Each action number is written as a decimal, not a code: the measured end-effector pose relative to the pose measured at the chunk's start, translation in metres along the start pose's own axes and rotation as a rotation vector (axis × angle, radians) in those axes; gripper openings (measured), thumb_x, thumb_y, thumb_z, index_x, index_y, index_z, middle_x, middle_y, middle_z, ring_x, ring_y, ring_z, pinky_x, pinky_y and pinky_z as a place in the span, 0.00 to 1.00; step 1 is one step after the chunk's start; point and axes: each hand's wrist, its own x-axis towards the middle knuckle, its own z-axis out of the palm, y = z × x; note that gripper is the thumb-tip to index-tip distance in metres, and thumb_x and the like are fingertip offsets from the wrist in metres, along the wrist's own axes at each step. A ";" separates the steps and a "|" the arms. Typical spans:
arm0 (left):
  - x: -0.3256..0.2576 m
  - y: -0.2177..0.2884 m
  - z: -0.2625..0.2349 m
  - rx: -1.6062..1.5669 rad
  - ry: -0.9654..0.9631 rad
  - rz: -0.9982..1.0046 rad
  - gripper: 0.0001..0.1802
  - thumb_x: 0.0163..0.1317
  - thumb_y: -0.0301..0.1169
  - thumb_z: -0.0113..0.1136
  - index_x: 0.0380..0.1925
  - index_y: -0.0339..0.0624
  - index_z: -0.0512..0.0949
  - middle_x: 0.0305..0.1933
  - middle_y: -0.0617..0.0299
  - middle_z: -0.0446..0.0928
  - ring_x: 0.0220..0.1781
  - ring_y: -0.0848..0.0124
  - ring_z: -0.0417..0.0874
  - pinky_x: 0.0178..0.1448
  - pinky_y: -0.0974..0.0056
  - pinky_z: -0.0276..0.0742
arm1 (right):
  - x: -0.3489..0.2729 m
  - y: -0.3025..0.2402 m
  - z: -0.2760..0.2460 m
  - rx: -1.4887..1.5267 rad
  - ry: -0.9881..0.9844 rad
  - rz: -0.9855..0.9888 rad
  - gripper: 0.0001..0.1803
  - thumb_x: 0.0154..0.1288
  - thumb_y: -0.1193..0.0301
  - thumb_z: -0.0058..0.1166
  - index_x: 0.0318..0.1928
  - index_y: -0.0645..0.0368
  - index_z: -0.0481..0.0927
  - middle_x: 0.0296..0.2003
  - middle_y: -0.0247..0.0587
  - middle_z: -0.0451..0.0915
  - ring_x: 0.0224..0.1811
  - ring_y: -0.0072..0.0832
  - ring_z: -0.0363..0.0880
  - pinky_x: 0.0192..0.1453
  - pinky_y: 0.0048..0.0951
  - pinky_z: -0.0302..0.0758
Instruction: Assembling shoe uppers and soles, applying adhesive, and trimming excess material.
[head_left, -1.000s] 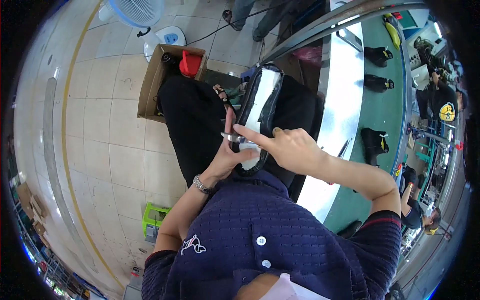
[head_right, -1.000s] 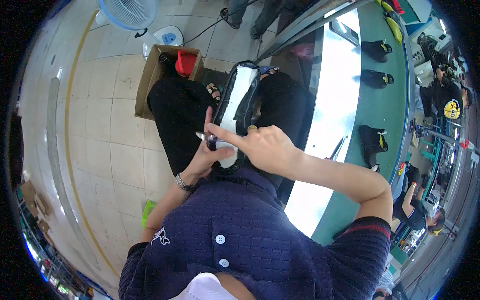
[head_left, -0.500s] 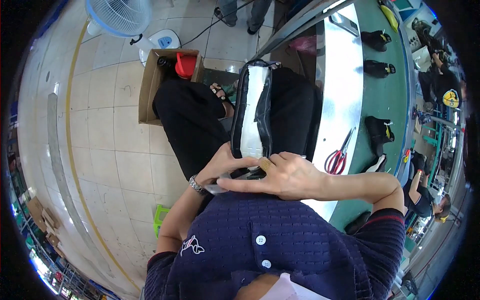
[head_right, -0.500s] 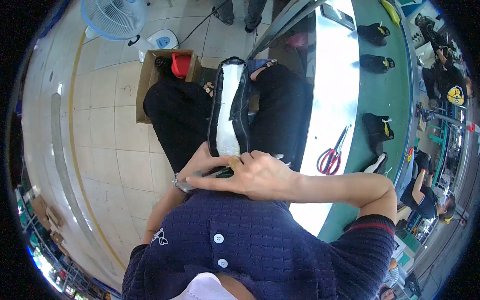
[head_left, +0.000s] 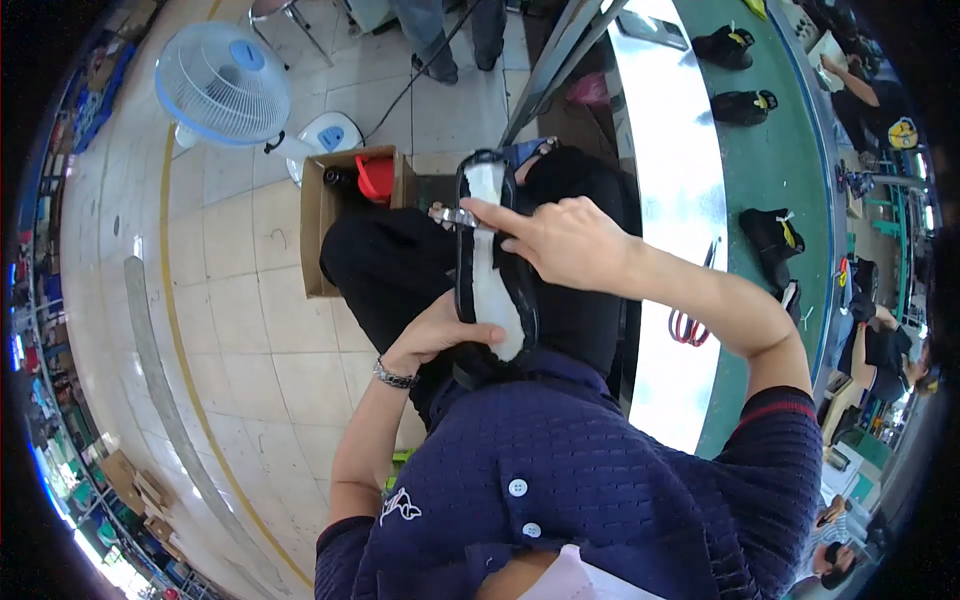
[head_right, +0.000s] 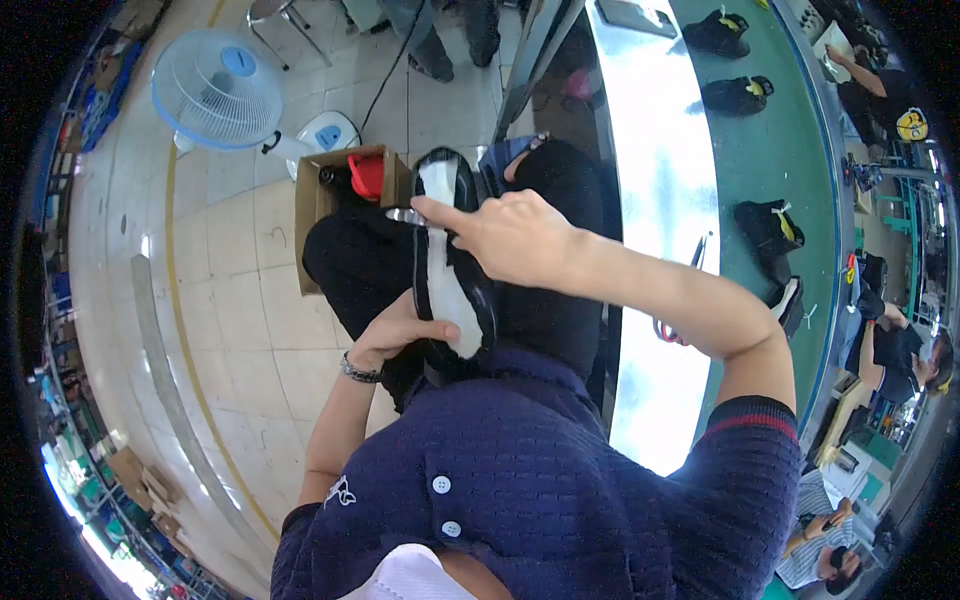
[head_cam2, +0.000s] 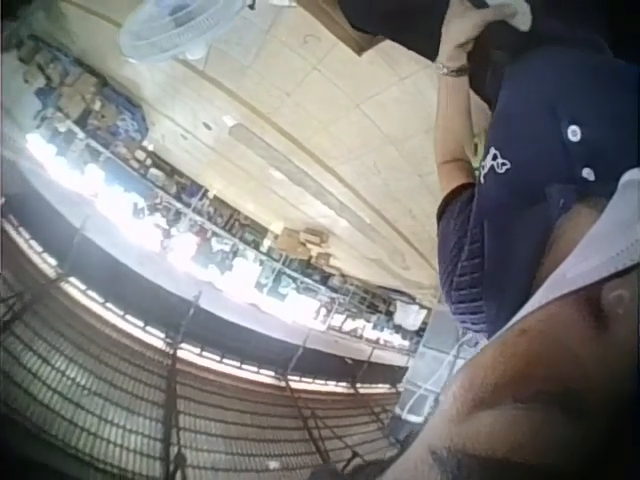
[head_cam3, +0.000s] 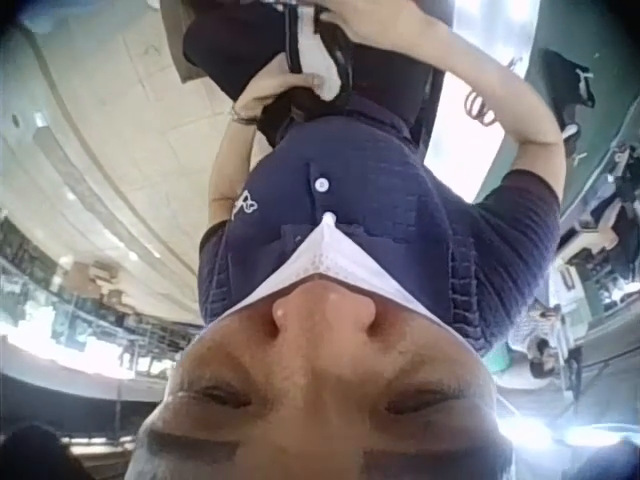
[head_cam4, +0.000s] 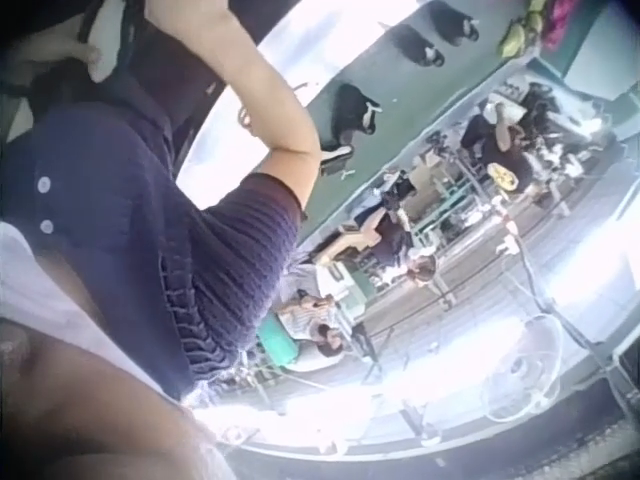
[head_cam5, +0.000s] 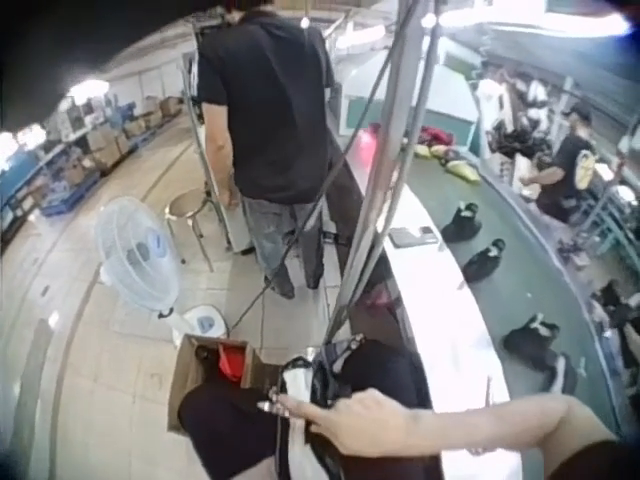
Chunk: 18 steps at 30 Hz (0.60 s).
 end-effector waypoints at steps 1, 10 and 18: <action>0.004 0.001 -0.001 -0.167 0.038 0.058 0.40 0.52 0.33 0.74 0.63 0.36 0.64 0.56 0.59 0.74 0.57 0.71 0.75 0.62 0.64 0.71 | -0.007 -0.002 -0.005 -0.054 -0.003 -0.022 0.35 0.68 0.65 0.50 0.73 0.42 0.53 0.18 0.43 0.79 0.17 0.39 0.80 0.21 0.34 0.75; 0.035 0.037 0.008 -0.309 0.137 0.004 0.43 0.55 0.33 0.70 0.67 0.40 0.57 0.59 0.58 0.70 0.57 0.70 0.74 0.62 0.64 0.70 | -0.078 0.020 0.022 0.771 0.402 0.281 0.24 0.71 0.57 0.48 0.60 0.56 0.71 0.19 0.38 0.77 0.23 0.29 0.79 0.28 0.29 0.72; 0.033 0.002 0.004 0.292 0.087 0.534 0.74 0.38 0.25 0.80 0.74 0.49 0.30 0.77 0.51 0.44 0.77 0.64 0.51 0.76 0.60 0.47 | -0.099 0.027 0.055 1.535 0.164 0.368 0.13 0.57 0.77 0.61 0.42 0.60 0.76 0.32 0.41 0.82 0.32 0.23 0.79 0.42 0.24 0.76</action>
